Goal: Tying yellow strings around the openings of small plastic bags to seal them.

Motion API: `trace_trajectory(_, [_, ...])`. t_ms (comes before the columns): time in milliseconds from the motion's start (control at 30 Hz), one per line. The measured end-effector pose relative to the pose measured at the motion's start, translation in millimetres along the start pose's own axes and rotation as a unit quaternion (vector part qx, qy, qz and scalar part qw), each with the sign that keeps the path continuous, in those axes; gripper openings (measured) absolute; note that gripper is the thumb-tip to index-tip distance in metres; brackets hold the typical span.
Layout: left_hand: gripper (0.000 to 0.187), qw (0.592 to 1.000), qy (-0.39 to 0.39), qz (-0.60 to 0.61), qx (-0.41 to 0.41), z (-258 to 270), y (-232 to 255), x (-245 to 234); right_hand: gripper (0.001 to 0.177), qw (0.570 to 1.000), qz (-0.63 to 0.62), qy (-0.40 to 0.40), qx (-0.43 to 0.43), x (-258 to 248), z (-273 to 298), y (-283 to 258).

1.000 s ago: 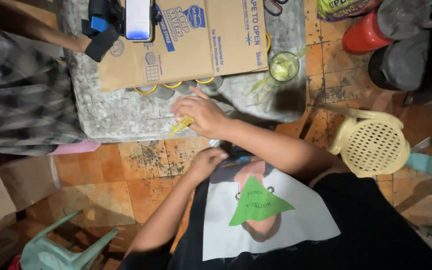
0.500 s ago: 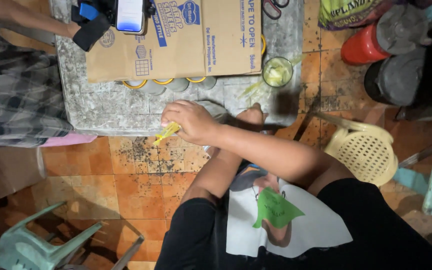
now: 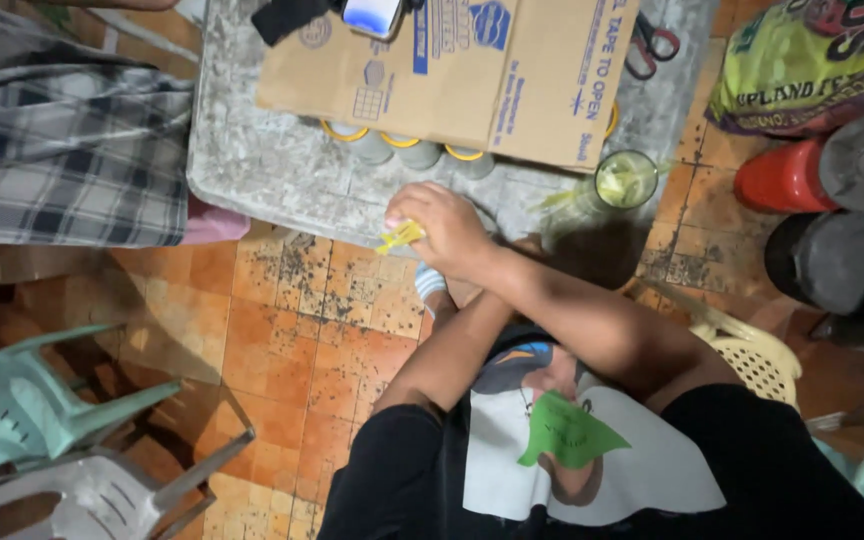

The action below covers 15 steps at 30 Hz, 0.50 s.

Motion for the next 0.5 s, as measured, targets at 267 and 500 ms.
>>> trace_trajectory(267, [0.024, 0.998, -0.029, -0.038, -0.050, 16, -36, 59, 0.017, 1.000, 0.020, 0.013, 0.013, 0, -1, -5])
trace_trajectory(500, [0.041, 0.945, 0.014, 0.280, -0.168, 59, -151, 88, 0.012, 0.997, -0.068, 0.019, -0.039, -7, -6, -1])
Point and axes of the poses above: each hand's wrist, its own z-axis away from the middle knuckle, its own x-axis out of the palm, y = z × x, the point moved 3 cm from there along -z, towards the middle knuckle, and after that the axes turned 13 degrees about -x, right-handed, at the moved point
